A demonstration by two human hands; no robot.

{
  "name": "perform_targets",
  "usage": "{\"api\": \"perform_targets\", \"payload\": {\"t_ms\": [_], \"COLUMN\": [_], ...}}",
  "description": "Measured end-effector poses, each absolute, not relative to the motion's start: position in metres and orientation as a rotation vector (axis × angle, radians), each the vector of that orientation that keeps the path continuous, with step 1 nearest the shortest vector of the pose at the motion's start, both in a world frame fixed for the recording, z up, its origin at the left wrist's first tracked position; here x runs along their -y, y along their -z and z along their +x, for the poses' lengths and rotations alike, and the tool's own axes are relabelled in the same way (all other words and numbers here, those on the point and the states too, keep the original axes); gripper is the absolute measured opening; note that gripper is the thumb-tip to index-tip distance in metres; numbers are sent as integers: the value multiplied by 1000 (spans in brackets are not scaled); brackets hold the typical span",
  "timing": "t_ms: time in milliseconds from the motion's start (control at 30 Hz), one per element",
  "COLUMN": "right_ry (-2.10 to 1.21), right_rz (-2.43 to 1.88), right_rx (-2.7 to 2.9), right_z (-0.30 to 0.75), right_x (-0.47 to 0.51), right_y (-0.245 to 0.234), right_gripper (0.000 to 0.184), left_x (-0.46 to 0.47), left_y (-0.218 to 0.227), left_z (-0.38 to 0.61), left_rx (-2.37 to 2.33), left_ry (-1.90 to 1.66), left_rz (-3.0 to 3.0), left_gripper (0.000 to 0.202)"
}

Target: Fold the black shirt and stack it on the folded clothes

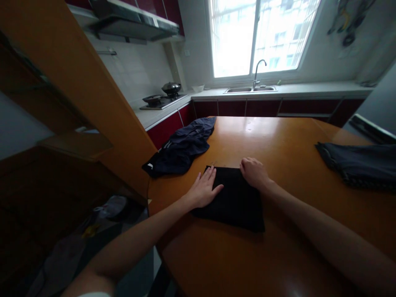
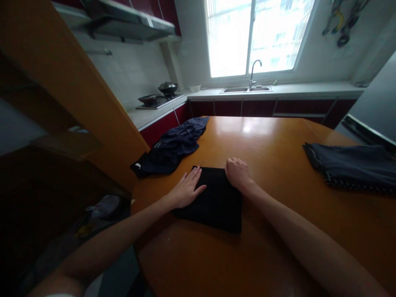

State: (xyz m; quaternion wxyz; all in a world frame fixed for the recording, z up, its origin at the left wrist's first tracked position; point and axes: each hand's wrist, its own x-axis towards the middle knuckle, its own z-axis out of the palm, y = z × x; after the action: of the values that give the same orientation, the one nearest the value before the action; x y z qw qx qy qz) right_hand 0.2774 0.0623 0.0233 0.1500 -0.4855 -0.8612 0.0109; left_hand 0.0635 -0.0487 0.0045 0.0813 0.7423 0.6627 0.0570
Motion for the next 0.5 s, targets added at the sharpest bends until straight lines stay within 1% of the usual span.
{"api": "perform_targets", "payload": {"t_ms": [100, 200, 267, 333, 433, 500], "right_ry": [94, -35, -114, -135, -144, -207], "right_rz": [-1145, -887, -818, -850, -987, -1068], "right_rx": [2426, 2490, 2576, 2626, 2604, 2560], "right_z": [273, 263, 258, 257, 268, 281], "right_x": [-37, -8, 1, -3, -24, -40], "right_y": [-29, -19, -8, 1, 4, 5], "right_gripper": [34, 42, 49, 54, 54, 54], "left_x": [49, 48, 47, 47, 48, 48], "left_y": [-1, 1, 2, 3, 3, 3], "left_z": [65, 66, 66, 66, 66, 66], "left_rx": [-2005, -2026, -2042, -2054, -2063, -2057], "left_ry": [-189, -147, -121, -121, -137, -151], "left_rz": [2208, 2199, 2188, 2181, 2174, 2174], "left_gripper": [73, 67, 64, 64, 65, 65]}}
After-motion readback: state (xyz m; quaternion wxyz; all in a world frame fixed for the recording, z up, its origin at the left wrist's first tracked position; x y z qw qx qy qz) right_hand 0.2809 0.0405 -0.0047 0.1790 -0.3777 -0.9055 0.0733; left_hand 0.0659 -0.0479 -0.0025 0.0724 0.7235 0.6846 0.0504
